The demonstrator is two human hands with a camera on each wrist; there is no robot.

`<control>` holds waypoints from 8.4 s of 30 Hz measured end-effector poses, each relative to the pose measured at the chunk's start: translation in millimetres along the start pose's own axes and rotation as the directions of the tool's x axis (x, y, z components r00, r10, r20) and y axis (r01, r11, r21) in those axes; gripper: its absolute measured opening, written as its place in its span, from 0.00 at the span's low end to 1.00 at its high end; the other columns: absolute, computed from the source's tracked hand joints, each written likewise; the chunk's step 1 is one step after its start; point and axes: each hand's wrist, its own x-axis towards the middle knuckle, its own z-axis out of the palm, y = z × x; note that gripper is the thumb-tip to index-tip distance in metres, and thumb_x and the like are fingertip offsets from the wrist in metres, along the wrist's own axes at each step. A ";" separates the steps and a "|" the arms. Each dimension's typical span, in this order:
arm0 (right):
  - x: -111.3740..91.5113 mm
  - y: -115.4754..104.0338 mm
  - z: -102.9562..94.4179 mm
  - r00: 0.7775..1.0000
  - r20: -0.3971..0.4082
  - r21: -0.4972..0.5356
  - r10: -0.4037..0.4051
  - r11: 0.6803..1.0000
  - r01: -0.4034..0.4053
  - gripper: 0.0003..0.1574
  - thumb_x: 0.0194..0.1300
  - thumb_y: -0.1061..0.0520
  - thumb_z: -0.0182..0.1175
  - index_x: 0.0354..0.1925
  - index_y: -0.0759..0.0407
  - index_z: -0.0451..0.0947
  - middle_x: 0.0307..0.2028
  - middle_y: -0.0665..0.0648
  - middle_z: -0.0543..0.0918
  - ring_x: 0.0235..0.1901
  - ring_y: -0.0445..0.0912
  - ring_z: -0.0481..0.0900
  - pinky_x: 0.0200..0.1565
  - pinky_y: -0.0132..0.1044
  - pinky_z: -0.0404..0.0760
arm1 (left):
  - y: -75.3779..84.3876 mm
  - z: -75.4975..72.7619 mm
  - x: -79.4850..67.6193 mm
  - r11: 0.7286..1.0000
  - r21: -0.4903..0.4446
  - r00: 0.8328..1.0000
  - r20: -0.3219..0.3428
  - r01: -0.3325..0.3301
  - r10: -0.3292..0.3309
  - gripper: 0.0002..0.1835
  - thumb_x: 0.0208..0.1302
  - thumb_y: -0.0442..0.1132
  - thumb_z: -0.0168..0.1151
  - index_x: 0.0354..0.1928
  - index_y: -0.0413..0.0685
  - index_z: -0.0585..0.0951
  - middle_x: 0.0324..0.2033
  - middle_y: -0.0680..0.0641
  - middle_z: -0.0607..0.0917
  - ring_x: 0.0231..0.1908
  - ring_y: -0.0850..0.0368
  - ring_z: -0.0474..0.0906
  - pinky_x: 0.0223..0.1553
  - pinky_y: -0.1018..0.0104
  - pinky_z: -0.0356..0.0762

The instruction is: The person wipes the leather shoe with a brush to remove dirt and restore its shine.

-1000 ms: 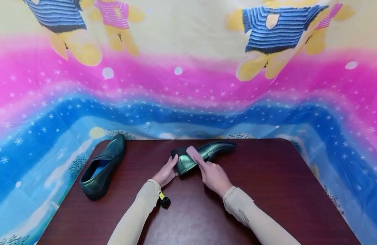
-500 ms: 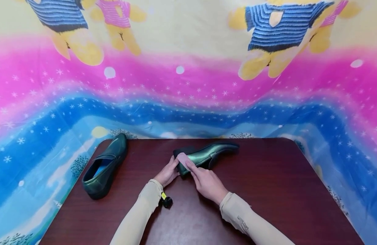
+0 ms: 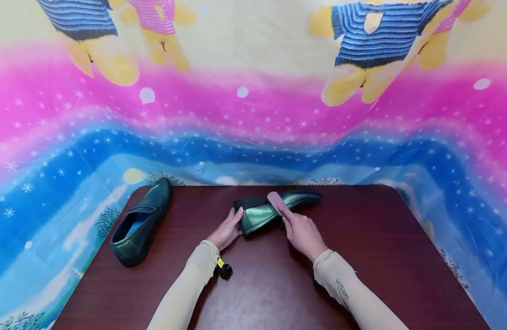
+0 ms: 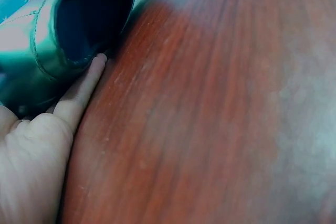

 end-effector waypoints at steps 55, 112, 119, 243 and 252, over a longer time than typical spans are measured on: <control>0.6 6.0 -13.9 0.999 0.044 -0.138 -0.010 0.990 0.015 0.40 0.75 0.55 0.61 0.79 0.36 0.62 0.12 0.50 0.68 0.13 0.45 0.64 0.19 0.41 0.65 | 2.3 0.0 2.4 1.000 0.017 1.000 -0.016 0.006 -0.006 0.45 0.81 0.64 0.40 0.82 0.55 0.31 0.80 0.37 0.52 0.77 0.37 0.57 0.75 0.38 0.58; 0.0 -6.2 -21.1 0.986 0.067 -0.069 -0.150 0.986 0.155 0.29 0.73 0.54 0.65 0.68 0.35 0.78 0.26 0.44 0.79 0.22 0.39 0.68 0.27 0.36 0.69 | -0.8 0.8 0.4 1.000 -0.011 0.999 -0.042 -0.004 0.003 0.39 0.83 0.60 0.40 0.83 0.56 0.37 0.78 0.36 0.57 0.73 0.41 0.65 0.73 0.41 0.62; -0.9 11.3 -24.7 0.998 -0.002 -0.147 -0.066 0.987 0.065 0.27 0.72 0.53 0.66 0.66 0.36 0.80 0.20 0.45 0.72 0.17 0.41 0.64 0.22 0.37 0.65 | -1.1 1.3 1.3 1.000 -0.004 0.999 -0.035 -0.002 0.002 0.40 0.83 0.60 0.40 0.83 0.56 0.36 0.77 0.35 0.58 0.72 0.42 0.66 0.73 0.41 0.62; 12.2 65.1 -25.9 0.973 -0.071 -0.036 0.221 0.974 -0.224 0.26 0.81 0.54 0.52 0.73 0.52 0.69 0.45 0.67 0.88 0.34 0.61 0.84 0.35 0.57 0.81 | 0.2 4.5 -1.0 1.000 -0.003 0.997 -0.070 -0.028 0.028 0.35 0.82 0.55 0.49 0.81 0.50 0.53 0.70 0.35 0.72 0.58 0.54 0.81 0.60 0.55 0.80; 16.1 59.6 -27.8 0.956 -0.103 -0.031 0.276 0.959 -0.280 0.21 0.82 0.56 0.49 0.67 0.59 0.69 0.40 0.71 0.87 0.32 0.65 0.85 0.33 0.60 0.81 | 0.5 4.2 -1.8 1.000 -0.011 0.998 -0.063 -0.027 0.026 0.35 0.82 0.55 0.49 0.80 0.51 0.53 0.70 0.35 0.72 0.58 0.55 0.81 0.61 0.54 0.79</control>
